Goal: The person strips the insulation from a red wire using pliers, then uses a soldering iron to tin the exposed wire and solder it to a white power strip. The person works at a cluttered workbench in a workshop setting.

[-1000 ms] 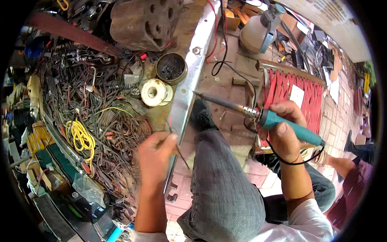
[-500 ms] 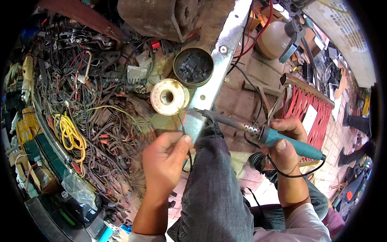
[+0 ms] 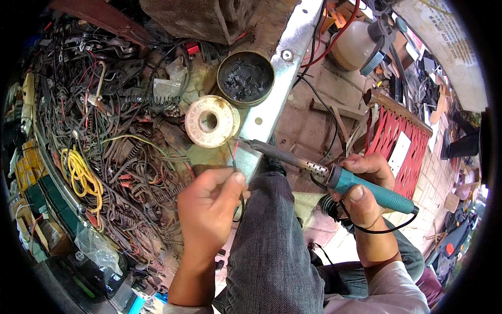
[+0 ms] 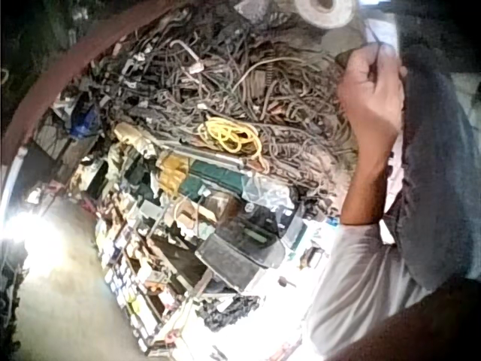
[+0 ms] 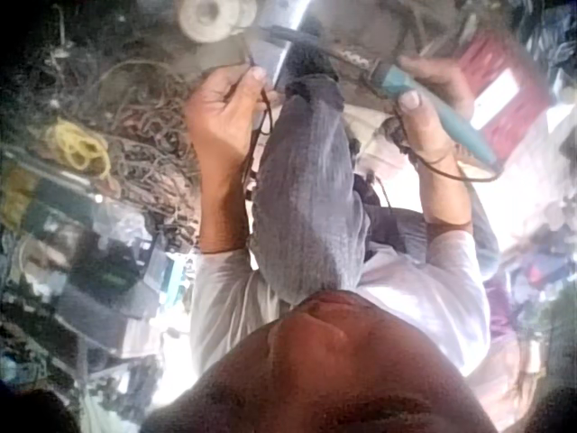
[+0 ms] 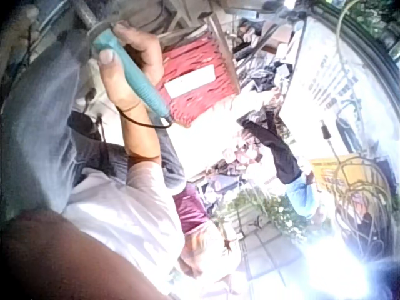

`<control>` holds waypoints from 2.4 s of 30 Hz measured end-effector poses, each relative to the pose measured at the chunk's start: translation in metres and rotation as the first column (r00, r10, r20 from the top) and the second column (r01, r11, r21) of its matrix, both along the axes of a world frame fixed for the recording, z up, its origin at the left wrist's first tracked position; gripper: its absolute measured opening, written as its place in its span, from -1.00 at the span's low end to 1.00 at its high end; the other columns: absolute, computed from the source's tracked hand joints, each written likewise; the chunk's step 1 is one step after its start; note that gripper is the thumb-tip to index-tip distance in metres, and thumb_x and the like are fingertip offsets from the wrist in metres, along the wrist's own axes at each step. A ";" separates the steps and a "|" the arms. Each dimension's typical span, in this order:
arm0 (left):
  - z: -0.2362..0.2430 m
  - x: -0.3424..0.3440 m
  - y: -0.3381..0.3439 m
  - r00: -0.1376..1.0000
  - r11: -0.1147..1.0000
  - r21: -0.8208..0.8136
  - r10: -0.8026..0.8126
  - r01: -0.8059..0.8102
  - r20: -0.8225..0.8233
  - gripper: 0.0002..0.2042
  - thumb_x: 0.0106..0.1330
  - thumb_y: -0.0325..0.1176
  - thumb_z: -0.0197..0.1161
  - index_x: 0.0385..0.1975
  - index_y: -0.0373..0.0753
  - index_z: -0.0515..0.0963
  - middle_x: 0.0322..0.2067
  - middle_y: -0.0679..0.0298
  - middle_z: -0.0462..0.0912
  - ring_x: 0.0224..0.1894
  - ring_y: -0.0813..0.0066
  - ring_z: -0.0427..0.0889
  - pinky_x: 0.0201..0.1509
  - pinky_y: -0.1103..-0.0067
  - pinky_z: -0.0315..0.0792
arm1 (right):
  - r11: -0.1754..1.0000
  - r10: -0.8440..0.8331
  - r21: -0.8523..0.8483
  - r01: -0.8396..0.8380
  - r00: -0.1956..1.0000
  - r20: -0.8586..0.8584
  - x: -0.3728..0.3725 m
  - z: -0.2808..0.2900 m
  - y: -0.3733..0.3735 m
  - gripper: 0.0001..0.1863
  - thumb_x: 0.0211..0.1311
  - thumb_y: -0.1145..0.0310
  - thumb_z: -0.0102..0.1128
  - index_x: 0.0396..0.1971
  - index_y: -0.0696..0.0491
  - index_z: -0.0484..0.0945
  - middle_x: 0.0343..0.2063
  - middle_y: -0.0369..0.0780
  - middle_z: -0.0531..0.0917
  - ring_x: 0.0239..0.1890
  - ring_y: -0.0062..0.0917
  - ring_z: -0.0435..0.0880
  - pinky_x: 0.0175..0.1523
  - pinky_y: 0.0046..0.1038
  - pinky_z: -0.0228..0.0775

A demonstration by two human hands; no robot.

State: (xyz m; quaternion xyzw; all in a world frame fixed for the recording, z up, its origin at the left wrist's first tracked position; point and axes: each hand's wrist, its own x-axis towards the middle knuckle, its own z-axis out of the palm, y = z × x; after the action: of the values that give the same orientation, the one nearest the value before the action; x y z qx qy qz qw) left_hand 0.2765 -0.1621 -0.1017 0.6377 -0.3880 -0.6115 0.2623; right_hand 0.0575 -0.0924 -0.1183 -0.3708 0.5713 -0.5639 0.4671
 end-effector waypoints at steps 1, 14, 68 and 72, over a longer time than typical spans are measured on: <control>-0.001 0.000 0.000 1.000 1.000 -0.004 0.001 -0.001 -0.003 -0.82 0.25 -0.43 0.23 -0.31 -0.46 0.54 -0.50 0.23 0.62 -0.47 0.59 0.60 -0.39 0.68 0.46 | 1.000 -0.005 -0.001 0.005 1.000 0.000 0.001 0.000 0.000 -0.50 0.03 0.07 0.35 -0.23 0.14 0.39 -0.43 -0.14 0.51 -0.61 -0.57 0.47 -0.53 -0.54 0.37; 0.000 0.000 0.001 1.000 1.000 -0.010 0.023 -0.023 -0.019 -0.84 0.25 -0.46 0.23 -0.32 -0.47 0.54 -0.49 0.24 0.62 -0.47 0.60 0.60 -0.40 0.70 0.45 | 1.000 0.018 -0.020 -0.018 0.999 0.031 0.002 0.000 -0.002 -0.51 0.04 0.08 0.34 -0.22 0.14 0.40 -0.42 -0.13 0.51 -0.62 -0.58 0.47 -0.54 -0.55 0.37; -0.004 0.001 0.005 1.000 0.999 -0.047 0.003 -0.002 0.006 -0.88 0.24 -0.48 0.24 -0.39 -0.44 0.54 -0.57 0.29 0.60 -0.53 0.70 0.53 -0.49 0.76 0.37 | 0.998 0.063 0.012 -0.065 0.989 0.132 -0.004 0.002 0.002 -0.62 0.05 0.29 0.34 -0.22 0.20 0.45 -0.31 -0.16 0.58 -0.31 -0.57 0.52 -0.16 -0.49 0.37; -0.005 0.000 0.005 1.000 0.998 -0.067 0.003 -0.003 0.011 -0.88 0.23 -0.47 0.24 -0.39 -0.44 0.54 -0.58 0.29 0.60 -0.54 0.72 0.53 -0.52 0.77 0.35 | 0.999 0.047 0.018 -0.050 0.989 0.141 -0.002 0.002 0.002 -0.61 0.05 0.28 0.34 -0.22 0.20 0.45 -0.31 -0.16 0.58 -0.31 -0.57 0.53 -0.16 -0.49 0.37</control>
State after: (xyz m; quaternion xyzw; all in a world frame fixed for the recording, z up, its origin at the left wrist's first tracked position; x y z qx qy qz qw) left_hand 0.2766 -0.1569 -0.1068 0.6326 -0.4088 -0.5942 0.2823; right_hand 0.0553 -0.0908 -0.1162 -0.3390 0.5339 -0.5710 0.5234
